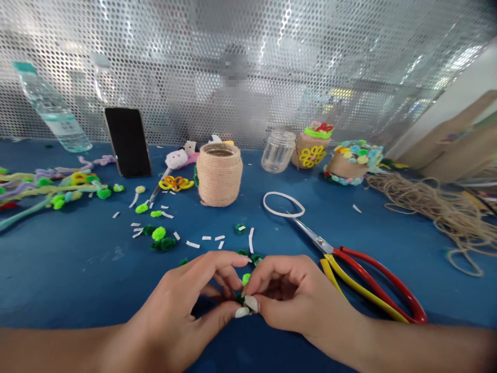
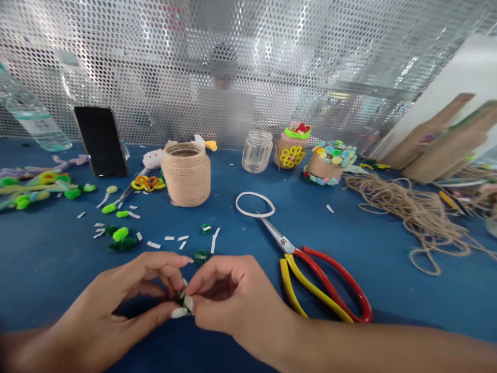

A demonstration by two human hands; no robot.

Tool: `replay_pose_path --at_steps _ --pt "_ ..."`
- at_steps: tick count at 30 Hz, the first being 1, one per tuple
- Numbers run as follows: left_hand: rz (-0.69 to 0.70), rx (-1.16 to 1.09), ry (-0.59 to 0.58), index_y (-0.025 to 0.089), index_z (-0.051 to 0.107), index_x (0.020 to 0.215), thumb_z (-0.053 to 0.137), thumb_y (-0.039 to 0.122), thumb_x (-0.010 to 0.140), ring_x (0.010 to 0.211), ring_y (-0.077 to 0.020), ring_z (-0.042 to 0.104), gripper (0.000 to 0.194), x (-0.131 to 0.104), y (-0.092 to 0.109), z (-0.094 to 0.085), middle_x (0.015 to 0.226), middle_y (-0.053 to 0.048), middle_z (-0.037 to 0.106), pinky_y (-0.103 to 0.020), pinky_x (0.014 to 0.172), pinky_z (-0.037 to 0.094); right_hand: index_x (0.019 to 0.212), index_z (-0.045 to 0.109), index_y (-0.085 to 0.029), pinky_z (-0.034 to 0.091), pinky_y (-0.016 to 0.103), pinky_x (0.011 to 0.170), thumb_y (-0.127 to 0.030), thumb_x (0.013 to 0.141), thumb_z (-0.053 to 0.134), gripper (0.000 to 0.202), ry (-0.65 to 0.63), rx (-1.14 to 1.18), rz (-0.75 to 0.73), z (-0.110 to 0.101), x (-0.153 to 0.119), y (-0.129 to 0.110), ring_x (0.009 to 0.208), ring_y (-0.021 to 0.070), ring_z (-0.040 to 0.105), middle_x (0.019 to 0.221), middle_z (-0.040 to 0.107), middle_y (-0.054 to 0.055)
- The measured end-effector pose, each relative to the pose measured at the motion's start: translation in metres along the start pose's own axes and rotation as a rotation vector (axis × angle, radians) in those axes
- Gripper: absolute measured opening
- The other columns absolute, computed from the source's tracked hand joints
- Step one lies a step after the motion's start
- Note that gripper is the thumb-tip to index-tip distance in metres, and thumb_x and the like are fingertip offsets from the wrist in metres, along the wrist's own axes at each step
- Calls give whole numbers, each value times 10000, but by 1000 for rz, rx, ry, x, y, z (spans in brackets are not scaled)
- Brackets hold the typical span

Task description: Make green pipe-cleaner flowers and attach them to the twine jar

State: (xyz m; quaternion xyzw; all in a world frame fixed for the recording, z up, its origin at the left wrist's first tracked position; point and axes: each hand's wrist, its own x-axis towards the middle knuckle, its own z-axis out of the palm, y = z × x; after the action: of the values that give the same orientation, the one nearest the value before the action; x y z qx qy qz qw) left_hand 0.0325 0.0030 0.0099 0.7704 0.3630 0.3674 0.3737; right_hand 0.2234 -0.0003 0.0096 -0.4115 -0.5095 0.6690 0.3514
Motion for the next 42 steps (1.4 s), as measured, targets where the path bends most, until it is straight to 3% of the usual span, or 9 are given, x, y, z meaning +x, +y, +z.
replay_pose_path --at_steps 11,20,42 --pt "-44 -7 8 263 573 1045 593 60 729 706 -73 682 376 3 4 0 816 58 674 -112 668 560 745 710 -190 468 177 577 -112 636 753 141 5 13 12 -2 1 6 604 79 608 670 676 -29" --pt "-83 -34 10 300 570 1050 600 57 726 713 -50 681 407 4 1 0 812 88 668 -77 675 545 768 722 -194 497 174 610 -179 665 766 113 6 23 44 -5 0 6 640 87 647 695 702 -14" --pt "-75 -41 24 295 574 1053 597 60 723 717 -64 677 406 3 1 -1 818 81 664 -104 664 558 748 696 -173 449 161 578 -194 630 805 162 -8 56 45 -1 -1 -3 620 68 606 671 682 -21"
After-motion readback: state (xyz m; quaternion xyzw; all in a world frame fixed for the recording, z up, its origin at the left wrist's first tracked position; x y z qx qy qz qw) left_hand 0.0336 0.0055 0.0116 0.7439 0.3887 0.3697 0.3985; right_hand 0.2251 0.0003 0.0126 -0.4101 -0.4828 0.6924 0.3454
